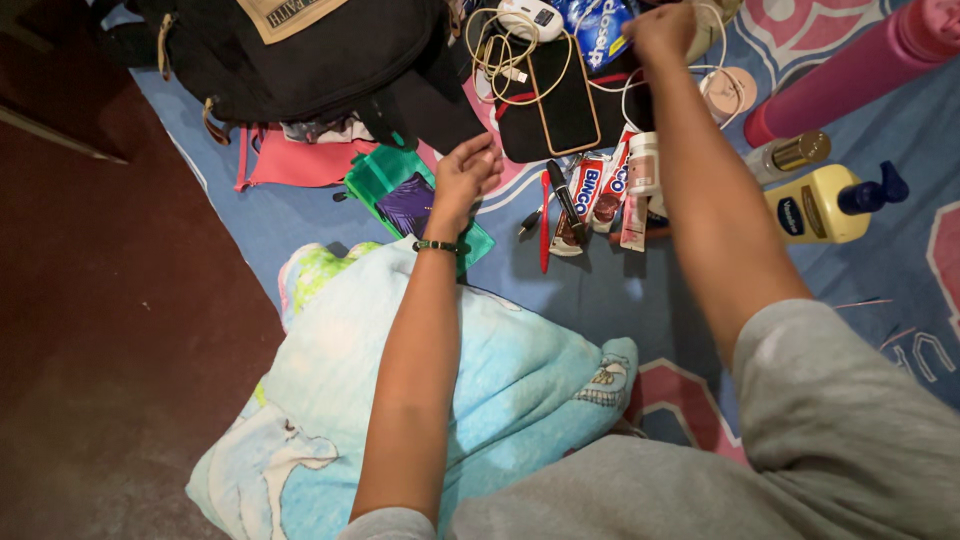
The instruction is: The person sits on a bed and packs personal items into a green zippered pouch, placing a phone, toothpaste, and small bottles inside, then coils a charging cable and places it with a charger into the pouch. A backpack rests nearby on the bed.
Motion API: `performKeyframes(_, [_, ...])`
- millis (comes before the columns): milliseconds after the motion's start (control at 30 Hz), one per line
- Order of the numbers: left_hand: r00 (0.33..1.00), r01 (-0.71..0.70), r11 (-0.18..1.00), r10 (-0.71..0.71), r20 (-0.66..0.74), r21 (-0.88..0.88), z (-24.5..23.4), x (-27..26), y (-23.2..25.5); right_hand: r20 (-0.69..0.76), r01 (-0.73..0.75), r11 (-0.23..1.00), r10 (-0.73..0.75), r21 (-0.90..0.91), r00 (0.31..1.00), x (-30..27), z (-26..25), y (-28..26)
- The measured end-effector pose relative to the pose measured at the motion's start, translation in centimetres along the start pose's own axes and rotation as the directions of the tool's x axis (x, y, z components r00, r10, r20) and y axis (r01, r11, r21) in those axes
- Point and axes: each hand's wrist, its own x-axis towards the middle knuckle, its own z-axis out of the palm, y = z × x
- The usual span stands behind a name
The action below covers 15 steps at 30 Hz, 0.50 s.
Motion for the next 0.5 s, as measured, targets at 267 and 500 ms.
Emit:
performKeyframes(267, [0.996,0.046,0.998,-0.049,0.074,0.04,0.8,-0.1,-0.3,0.0,-0.087,0.833,0.104,0.546,0.995,-6.7,-6.4,-3.2])
performKeyframes(500, [0.972,0.181,0.968,-0.203,0.122,0.174,2.9,-1.6,0.0,0.2,-0.148,0.761,0.025,0.632,0.98,-23.9,-7.5,-4.6])
